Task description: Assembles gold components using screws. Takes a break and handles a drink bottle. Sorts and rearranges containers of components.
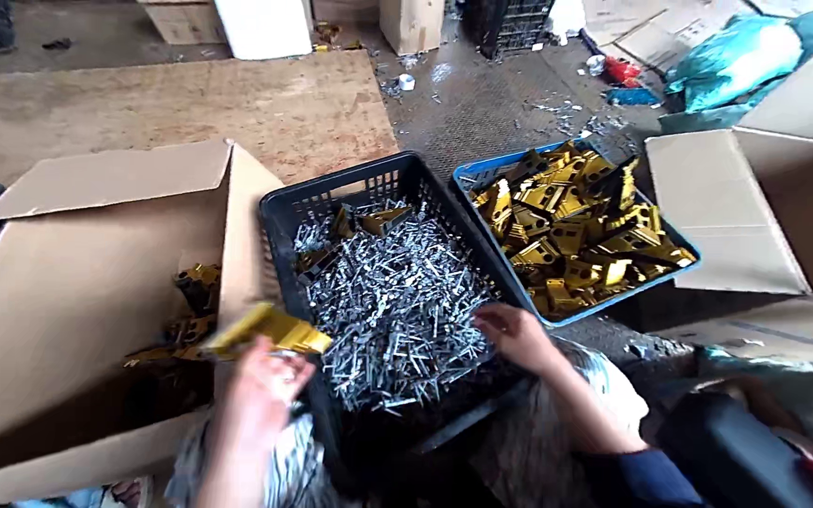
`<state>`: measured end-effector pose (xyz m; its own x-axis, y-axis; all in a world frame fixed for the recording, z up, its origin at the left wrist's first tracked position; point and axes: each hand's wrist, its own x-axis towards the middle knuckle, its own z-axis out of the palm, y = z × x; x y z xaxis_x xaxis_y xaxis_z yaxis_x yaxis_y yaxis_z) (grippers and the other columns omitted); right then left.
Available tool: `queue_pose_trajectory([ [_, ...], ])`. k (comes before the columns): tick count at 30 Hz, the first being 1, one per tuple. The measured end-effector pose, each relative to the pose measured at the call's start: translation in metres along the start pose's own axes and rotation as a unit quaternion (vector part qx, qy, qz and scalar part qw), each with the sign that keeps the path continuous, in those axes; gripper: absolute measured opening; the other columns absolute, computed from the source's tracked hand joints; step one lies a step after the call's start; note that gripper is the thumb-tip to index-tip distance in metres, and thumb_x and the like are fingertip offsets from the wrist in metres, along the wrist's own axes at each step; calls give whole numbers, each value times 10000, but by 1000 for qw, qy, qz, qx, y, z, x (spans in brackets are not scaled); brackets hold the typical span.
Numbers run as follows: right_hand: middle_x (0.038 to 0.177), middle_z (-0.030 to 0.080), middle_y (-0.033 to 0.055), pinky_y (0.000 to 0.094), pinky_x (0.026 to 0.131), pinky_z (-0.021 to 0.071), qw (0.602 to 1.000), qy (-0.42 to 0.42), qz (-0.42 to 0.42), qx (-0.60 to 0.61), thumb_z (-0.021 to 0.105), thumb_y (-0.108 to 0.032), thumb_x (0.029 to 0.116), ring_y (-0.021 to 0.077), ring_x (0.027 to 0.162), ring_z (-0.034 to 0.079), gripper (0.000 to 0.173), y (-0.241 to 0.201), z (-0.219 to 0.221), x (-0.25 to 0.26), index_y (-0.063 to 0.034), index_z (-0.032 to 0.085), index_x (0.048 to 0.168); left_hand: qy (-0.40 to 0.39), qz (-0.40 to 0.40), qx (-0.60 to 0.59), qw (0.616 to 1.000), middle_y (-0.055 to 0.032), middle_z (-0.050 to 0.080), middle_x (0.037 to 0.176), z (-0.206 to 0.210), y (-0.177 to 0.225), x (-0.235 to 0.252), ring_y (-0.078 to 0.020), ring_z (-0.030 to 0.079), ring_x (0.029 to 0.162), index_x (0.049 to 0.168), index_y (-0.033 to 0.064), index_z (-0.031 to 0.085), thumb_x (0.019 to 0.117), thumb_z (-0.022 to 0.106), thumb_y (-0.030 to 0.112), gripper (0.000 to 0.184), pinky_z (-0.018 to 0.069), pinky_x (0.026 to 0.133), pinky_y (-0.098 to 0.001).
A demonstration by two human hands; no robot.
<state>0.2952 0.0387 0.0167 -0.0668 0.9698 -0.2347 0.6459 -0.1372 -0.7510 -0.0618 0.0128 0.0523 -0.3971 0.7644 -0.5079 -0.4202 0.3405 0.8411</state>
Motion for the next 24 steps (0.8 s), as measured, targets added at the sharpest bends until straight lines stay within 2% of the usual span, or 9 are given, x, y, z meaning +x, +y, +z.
queue_pose_trajectory([
  [3,1163,710,243,687,959,492,971,51,140,-186,629,-302,1016,443,1109,672,360,40,-67,28,-46,695,1260,-5,109,-92,990,5,630,1246,-28,55,42,-116,672,1021,1455,160,357,1103,279,487,486,566,852,-335],
  [6,1158,688,296,740,905,476,929,85,250,-259,679,-312,971,507,1122,644,364,90,-105,59,-16,710,1180,-43,160,-114,979,-4,610,1376,-24,79,63,-152,655,1158,1467,185,406,1113,240,450,472,553,923,-360],
  [9,1277,668,252,746,954,464,920,38,257,-295,772,-215,866,495,1221,601,422,140,-113,86,-140,715,1277,-63,202,131,969,-15,378,1612,3,63,79,-197,425,1437,1570,173,350,1087,368,362,519,404,1124,-443],
  [11,1457,541,266,776,998,410,918,6,279,-282,849,-179,781,535,1347,471,679,147,-103,95,-243,628,1419,-27,257,387,885,-191,243,1659,15,40,105,-346,278,1513,1590,73,315,968,623,394,764,287,1192,-544],
  [13,1580,378,276,778,989,405,904,-46,305,-297,882,-177,753,563,1409,371,905,131,-92,102,-294,467,1548,20,230,598,767,-341,112,1643,24,26,128,-532,124,1515,1606,26,245,904,714,522,980,170,1169,-715],
  [16,1658,295,189,823,945,391,887,-94,297,-342,848,-107,773,596,1407,342,942,115,-78,107,-381,421,1567,64,176,704,685,-319,84,1659,31,2,154,-529,44,1529,1611,33,248,923,620,632,984,82,1150,-768],
  [18,1692,239,161,866,942,337,880,-133,279,-361,836,-123,803,622,1446,256,943,116,-73,114,-424,383,1574,73,169,692,698,-286,147,1663,37,-14,169,-493,94,1538,1618,22,205,964,569,607,949,74,1145,-776],
  [21,1720,177,122,906,987,212,885,-167,259,-348,739,-166,905,601,1510,110,817,132,-71,123,-460,370,1572,119,170,614,762,-322,479,1471,46,-32,180,-507,489,1340,1623,77,200,1025,545,447,783,364,1069,-704],
  [24,1660,303,164,804,968,381,899,-177,208,-344,715,-192,935,534,1473,287,657,143,-80,126,-377,492,1525,125,152,615,763,-333,549,1383,47,-32,183,-509,560,1260,1616,71,209,1036,529,326,710,436,1034,-657],
])
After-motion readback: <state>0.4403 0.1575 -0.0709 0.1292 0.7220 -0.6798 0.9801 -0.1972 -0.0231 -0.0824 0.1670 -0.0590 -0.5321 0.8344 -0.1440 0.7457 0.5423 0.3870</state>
